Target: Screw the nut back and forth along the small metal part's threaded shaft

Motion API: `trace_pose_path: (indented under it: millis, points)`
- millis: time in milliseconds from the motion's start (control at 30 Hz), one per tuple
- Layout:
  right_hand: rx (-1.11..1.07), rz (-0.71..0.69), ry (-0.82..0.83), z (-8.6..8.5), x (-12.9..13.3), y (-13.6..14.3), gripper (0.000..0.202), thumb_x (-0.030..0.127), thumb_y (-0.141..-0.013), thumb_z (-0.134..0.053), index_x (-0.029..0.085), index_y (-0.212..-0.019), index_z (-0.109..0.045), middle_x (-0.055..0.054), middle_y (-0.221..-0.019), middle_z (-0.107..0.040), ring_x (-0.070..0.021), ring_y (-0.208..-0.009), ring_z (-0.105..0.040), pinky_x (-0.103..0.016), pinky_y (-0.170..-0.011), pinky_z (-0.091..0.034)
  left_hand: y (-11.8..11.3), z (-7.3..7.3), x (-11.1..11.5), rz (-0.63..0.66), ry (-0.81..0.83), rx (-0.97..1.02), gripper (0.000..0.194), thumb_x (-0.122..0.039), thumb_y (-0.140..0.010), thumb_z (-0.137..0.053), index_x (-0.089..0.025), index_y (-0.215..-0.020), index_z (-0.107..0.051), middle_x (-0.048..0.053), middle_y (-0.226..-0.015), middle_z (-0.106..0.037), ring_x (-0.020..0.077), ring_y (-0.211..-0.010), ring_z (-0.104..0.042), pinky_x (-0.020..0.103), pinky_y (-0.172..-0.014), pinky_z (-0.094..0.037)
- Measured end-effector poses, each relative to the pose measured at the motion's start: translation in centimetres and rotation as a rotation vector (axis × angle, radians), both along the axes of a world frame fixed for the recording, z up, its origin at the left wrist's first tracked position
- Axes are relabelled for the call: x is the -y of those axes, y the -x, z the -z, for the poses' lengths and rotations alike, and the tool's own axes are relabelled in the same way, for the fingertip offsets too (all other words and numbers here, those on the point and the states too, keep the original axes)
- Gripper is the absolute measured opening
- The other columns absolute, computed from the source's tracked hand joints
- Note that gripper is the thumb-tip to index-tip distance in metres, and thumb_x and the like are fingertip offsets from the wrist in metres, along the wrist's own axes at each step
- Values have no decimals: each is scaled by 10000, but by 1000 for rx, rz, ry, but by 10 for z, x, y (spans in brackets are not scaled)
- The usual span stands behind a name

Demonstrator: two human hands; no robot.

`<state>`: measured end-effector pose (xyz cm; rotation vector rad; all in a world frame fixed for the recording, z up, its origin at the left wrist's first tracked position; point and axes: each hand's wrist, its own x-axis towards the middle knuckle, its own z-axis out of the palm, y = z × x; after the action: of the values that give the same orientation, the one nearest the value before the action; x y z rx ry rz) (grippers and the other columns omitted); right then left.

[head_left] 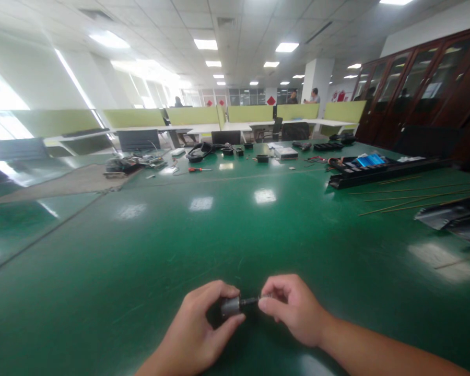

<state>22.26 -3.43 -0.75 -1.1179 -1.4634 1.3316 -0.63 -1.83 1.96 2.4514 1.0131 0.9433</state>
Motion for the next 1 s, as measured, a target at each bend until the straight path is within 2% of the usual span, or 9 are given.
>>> trace_pose_path:
  millis: [633, 1000]
  points:
    - [-2, 5, 11, 3, 0, 1, 209, 334, -775, -677, 153, -693, -613, 37, -541, -495, -118, -509, -435, -250, -507, -295, -2, -4, -1, 5, -6, 6, 200, -214, -810, -702, -241, -988, -614, -6, -889, -707, 155, -791, -689, 238, -728, -543]
    - [10, 11, 8, 0, 0, 1, 200, 328, -774, -680, 155, -694, -620, 37, -533, -492, -118, -499, -437, -252, -501, -295, 2, 2, -2, 6, -15, 4, 230, -233, -813, -716, -244, -1015, -608, 1, -909, -708, 165, -811, -691, 247, -748, -547]
